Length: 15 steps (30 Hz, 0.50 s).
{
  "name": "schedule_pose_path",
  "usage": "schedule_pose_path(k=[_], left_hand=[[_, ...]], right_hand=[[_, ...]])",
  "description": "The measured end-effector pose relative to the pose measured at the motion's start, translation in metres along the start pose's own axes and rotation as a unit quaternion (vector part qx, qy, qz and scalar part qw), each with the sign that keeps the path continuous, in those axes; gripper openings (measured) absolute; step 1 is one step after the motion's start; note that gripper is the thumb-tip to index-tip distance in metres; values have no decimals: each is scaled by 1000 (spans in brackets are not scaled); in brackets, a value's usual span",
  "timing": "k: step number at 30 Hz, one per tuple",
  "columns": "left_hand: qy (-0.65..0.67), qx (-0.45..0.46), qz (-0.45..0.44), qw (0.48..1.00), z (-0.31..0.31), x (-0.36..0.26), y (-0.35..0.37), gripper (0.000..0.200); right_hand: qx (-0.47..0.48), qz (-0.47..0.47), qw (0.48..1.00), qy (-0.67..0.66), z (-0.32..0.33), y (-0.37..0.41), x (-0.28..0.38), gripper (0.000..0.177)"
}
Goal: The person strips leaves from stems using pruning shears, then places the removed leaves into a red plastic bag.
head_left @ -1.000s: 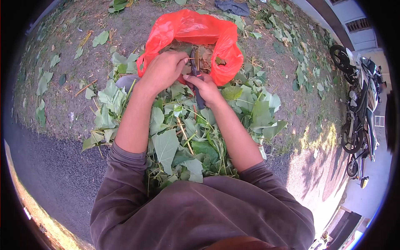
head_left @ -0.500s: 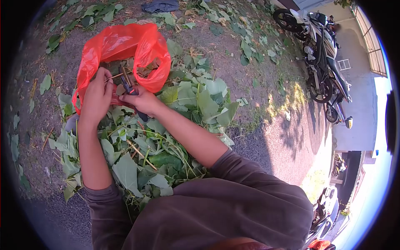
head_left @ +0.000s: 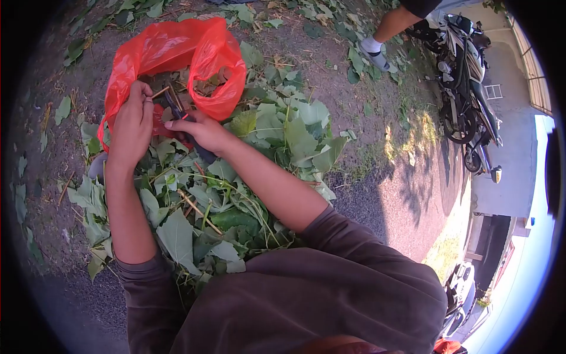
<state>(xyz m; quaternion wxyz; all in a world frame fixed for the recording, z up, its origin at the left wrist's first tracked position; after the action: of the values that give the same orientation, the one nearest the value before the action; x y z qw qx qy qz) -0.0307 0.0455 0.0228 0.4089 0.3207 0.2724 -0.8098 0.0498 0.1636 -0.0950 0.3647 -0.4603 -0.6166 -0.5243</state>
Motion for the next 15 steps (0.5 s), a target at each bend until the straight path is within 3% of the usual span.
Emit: schedule_pose_path(k=[15], left_hand=[[46,52,-18,997,-13,-12,0,12]], right_hand=[[-1,-2,999,-40,-1,0,-1,30]])
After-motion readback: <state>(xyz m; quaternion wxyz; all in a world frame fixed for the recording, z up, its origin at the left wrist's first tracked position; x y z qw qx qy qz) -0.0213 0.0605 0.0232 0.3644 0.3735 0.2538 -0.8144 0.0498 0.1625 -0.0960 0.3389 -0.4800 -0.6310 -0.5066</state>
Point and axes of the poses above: each hand's wrist, its own y-axis away from the middle knuckle, its own z-axis out of the back of the hand, x = y × z, the point moved 10 cm from there along -y, towards the middle knuckle, and after that the axes turned 3 degrees about y, right-handed, at the moved point
